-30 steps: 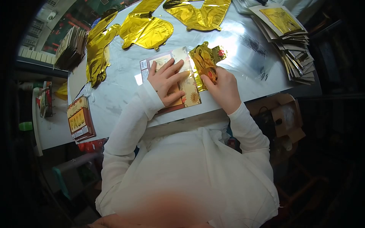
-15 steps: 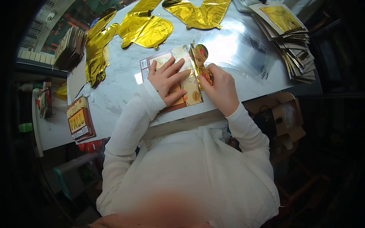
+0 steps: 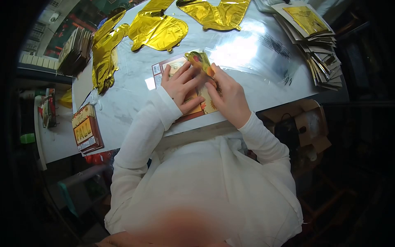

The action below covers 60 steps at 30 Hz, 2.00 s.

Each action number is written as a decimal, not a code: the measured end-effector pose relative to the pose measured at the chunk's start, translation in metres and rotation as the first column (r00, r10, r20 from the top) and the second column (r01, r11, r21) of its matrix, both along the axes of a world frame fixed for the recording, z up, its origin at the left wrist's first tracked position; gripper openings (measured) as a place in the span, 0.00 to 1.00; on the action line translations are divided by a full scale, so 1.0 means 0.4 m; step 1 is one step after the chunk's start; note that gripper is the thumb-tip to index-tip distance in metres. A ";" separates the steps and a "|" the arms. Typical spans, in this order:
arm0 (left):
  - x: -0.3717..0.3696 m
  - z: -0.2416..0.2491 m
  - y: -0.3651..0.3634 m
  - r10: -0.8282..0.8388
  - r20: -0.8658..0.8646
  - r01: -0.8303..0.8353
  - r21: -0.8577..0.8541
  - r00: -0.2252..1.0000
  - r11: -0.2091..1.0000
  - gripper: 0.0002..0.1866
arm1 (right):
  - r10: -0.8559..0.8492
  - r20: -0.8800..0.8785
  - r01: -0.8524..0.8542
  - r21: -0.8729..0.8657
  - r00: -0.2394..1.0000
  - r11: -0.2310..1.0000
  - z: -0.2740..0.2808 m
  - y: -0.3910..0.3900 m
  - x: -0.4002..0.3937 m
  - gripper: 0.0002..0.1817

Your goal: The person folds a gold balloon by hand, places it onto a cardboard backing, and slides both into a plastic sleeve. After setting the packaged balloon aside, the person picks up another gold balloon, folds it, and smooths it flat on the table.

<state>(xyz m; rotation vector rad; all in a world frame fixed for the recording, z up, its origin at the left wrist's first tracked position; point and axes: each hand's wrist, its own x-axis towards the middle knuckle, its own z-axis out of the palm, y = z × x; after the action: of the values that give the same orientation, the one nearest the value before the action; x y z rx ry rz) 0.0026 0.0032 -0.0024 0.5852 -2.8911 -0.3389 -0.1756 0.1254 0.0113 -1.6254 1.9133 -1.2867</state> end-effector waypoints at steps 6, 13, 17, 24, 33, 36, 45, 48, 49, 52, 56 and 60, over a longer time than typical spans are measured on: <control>-0.002 0.008 0.003 0.011 0.049 -0.011 0.018 0.999 1.000 0.35 | 0.055 -0.046 -0.056 -0.007 0.997 0.998 -0.036 -0.003 0.031 0.30; 0.005 -0.032 0.000 0.090 -0.096 -0.074 0.160 0.991 0.984 0.47 | 0.124 -0.278 -0.148 -0.066 0.952 0.987 -0.072 -0.003 0.030 0.28; -0.002 -0.034 -0.007 0.137 -0.263 -0.053 0.302 0.955 0.952 0.52 | 0.173 -0.311 -0.202 -0.065 0.935 0.977 -0.051 -0.001 0.053 0.23; -0.001 -0.040 -0.012 0.086 -0.158 -0.065 0.134 0.984 0.989 0.50 | 0.421 0.125 -0.438 0.172 0.898 0.882 0.045 -0.043 -0.056 0.15; -0.004 -0.030 -0.018 0.070 -0.217 -0.054 0.076 0.974 0.996 0.48 | 0.254 -0.518 -0.254 0.072 0.817 0.965 -0.107 -0.171 -0.061 0.28; -0.004 -0.051 -0.026 0.052 -0.277 -0.029 0.087 0.959 0.996 0.51 | 0.244 -0.541 -0.235 0.088 0.805 0.968 -0.111 -0.170 -0.061 0.31; 0.052 0.010 0.108 0.190 -0.412 -0.197 0.027 0.891 0.980 0.77 | 0.227 -0.623 -0.195 0.121 0.749 0.973 -0.105 -0.169 -0.049 0.36; 0.113 -0.007 0.211 0.230 -0.327 -0.221 0.066 0.917 0.973 0.75 | 0.223 -0.634 -0.194 0.117 0.740 0.974 -0.108 -0.168 -0.050 0.37; 0.126 -0.018 0.239 0.268 -0.206 -0.259 0.068 0.941 0.963 0.72 | 0.227 -0.632 -0.196 0.119 0.741 0.973 -0.109 -0.167 -0.051 0.37; 0.143 -0.044 0.268 0.278 0.000 -0.278 0.021 0.961 0.960 0.61 | 0.225 -0.645 -0.195 0.119 0.730 0.974 -0.112 -0.171 -0.048 0.37; 0.148 -0.081 0.276 0.269 -0.028 -0.270 -0.111 0.963 0.956 0.50 | 0.214 -0.667 -0.180 0.120 0.713 0.976 -0.118 -0.170 -0.053 0.38; 0.190 -0.084 0.314 0.275 -0.013 -0.267 -0.285 0.961 0.920 0.36 | 0.212 -0.677 -0.184 0.114 0.705 0.976 -0.124 -0.173 -0.055 0.38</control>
<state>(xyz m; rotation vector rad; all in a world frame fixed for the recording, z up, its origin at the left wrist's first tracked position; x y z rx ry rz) 0.0786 0.1288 -0.0361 0.9260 -2.7574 0.1242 -0.1975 0.0560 -0.0384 -2.4511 2.0148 -0.5674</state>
